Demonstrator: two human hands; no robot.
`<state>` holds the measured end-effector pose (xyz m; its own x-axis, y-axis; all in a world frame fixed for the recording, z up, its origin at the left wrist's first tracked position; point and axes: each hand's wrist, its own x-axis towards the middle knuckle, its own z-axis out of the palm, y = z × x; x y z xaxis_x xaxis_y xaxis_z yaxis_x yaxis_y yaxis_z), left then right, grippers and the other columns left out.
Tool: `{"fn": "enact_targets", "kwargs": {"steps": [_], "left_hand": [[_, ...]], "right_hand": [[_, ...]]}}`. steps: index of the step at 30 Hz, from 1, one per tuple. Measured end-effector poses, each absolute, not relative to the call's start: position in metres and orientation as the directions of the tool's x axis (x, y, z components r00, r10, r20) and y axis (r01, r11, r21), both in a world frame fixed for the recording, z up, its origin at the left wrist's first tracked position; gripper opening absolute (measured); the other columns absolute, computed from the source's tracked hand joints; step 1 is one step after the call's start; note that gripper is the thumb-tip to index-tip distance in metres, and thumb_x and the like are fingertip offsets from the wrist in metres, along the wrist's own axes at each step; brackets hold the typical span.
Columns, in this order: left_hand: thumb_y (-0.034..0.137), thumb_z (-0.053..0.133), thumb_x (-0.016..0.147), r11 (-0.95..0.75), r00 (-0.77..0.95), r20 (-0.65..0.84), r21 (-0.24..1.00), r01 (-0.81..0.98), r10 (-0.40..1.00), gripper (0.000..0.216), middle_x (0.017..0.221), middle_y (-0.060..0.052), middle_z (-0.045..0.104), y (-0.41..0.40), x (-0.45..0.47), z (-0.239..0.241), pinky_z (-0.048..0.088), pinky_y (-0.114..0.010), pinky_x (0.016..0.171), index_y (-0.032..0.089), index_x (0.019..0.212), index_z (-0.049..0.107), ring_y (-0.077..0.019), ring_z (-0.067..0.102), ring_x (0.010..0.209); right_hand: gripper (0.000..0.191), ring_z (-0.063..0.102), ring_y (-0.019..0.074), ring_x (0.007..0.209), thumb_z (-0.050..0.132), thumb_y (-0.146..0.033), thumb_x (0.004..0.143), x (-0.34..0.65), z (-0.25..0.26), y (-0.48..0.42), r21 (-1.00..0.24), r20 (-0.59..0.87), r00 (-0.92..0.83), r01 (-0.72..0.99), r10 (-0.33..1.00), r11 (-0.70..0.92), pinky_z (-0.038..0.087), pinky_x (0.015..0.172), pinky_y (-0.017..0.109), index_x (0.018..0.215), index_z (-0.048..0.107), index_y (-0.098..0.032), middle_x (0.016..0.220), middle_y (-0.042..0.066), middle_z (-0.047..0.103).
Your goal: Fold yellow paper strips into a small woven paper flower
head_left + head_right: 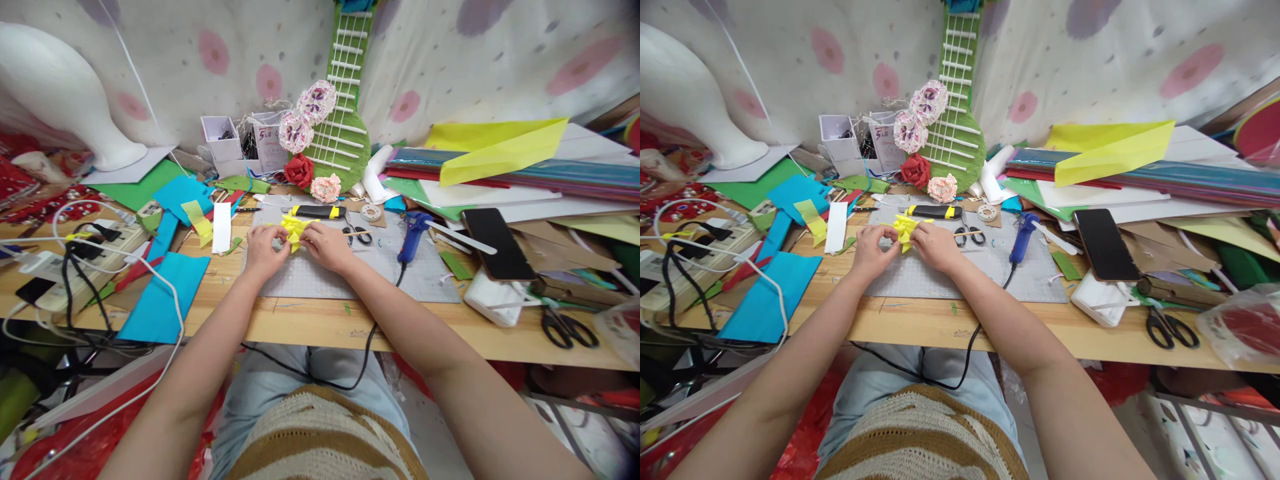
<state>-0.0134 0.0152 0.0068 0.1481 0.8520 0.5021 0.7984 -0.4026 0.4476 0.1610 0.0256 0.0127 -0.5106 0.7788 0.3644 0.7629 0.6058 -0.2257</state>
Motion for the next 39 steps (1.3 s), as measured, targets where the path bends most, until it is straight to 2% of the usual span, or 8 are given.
{"fn": "enact_targets", "kwargs": {"steps": [6, 13, 20, 25, 29, 32, 39], "left_hand": [[0.018, 0.063, 0.069, -0.363, 0.111, 0.462, 0.502, 0.786, 0.880, 0.013, 0.078, 0.004, 0.064, 0.0153, -0.0131, 0.0078, 0.033, -0.034, 0.088, 0.022, 0.079, 0.055, -0.0162, 0.056, 0.083], [0.016, 0.062, 0.068, -0.330, 0.093, 0.442, 0.498, 0.802, 0.892, 0.012, 0.079, 0.003, 0.065, 0.0164, -0.0139, 0.0085, 0.032, -0.034, 0.089, 0.023, 0.075, 0.055, -0.0164, 0.056, 0.083], [0.023, 0.064, 0.070, -0.369, 0.128, 0.457, 0.490, 0.790, 0.880, 0.012, 0.080, 0.004, 0.066, 0.0174, -0.0152, 0.0053, 0.031, -0.034, 0.090, 0.023, 0.080, 0.057, -0.0157, 0.056, 0.084], [0.019, 0.062, 0.071, -0.378, 0.133, 0.484, 0.453, 0.808, 0.865, 0.010, 0.080, 0.004, 0.066, 0.0182, -0.0169, 0.0055, 0.031, -0.035, 0.090, 0.024, 0.079, 0.058, -0.0163, 0.056, 0.083], [0.029, 0.065, 0.072, -0.465, 0.246, 0.511, 0.360, 0.809, 0.824, 0.011, 0.082, 0.002, 0.067, 0.0172, -0.0165, 0.0064, 0.028, -0.038, 0.092, 0.025, 0.081, 0.060, -0.0183, 0.056, 0.090], [0.034, 0.063, 0.075, -0.494, 0.297, 0.514, 0.302, 0.815, 0.804, 0.008, 0.080, 0.002, 0.068, 0.0173, -0.0165, 0.0055, 0.026, -0.039, 0.095, 0.026, 0.075, 0.061, -0.0182, 0.056, 0.088], [0.036, 0.062, 0.077, -0.486, 0.268, 0.553, 0.295, 0.822, 0.789, 0.013, 0.076, 0.002, 0.067, 0.0185, -0.0181, 0.0037, 0.027, -0.040, 0.094, 0.025, 0.068, 0.063, -0.0177, 0.055, 0.087]], "right_hand": [[0.021, 0.055, 0.0170, 0.087, 0.044, -0.025, 0.089, 0.1611, 0.0124, 0.0259, -0.231, 0.355, -0.512, 0.763, 0.782, 0.604, 0.034, 0.064, 0.025, 0.093, 0.062, -0.016, 0.099, 0.008, 0.062], [0.020, 0.055, 0.0173, 0.089, 0.044, -0.023, 0.089, 0.1610, 0.0141, 0.0249, -0.228, 0.332, -0.517, 0.768, 0.789, 0.599, 0.034, 0.065, 0.025, 0.094, 0.062, -0.016, 0.101, 0.008, 0.062], [0.021, 0.056, 0.0176, 0.088, 0.044, -0.025, 0.089, 0.1615, 0.0137, 0.0255, -0.228, 0.338, -0.515, 0.768, 0.788, 0.599, 0.034, 0.064, 0.026, 0.094, 0.062, -0.015, 0.100, 0.008, 0.062], [0.021, 0.056, 0.0176, 0.087, 0.044, -0.024, 0.089, 0.1620, 0.0141, 0.0255, -0.235, 0.330, -0.505, 0.774, 0.797, 0.588, 0.035, 0.064, 0.026, 0.094, 0.062, -0.015, 0.100, 0.008, 0.062], [0.021, 0.055, 0.0177, 0.087, 0.044, -0.025, 0.089, 0.1617, 0.0139, 0.0254, -0.238, 0.346, -0.512, 0.763, 0.786, 0.602, 0.035, 0.064, 0.026, 0.093, 0.062, -0.016, 0.099, 0.008, 0.062], [0.021, 0.055, 0.0173, 0.087, 0.043, -0.024, 0.089, 0.1617, 0.0134, 0.0252, -0.247, 0.340, -0.523, 0.753, 0.782, 0.610, 0.035, 0.064, 0.026, 0.093, 0.061, -0.016, 0.098, 0.008, 0.062], [0.020, 0.054, 0.0174, 0.091, 0.048, -0.029, 0.087, 0.1635, 0.0099, 0.0256, -0.242, 0.404, -0.540, 0.715, 0.738, 0.656, 0.035, 0.065, 0.025, 0.099, 0.058, -0.017, 0.107, 0.008, 0.059]]}}
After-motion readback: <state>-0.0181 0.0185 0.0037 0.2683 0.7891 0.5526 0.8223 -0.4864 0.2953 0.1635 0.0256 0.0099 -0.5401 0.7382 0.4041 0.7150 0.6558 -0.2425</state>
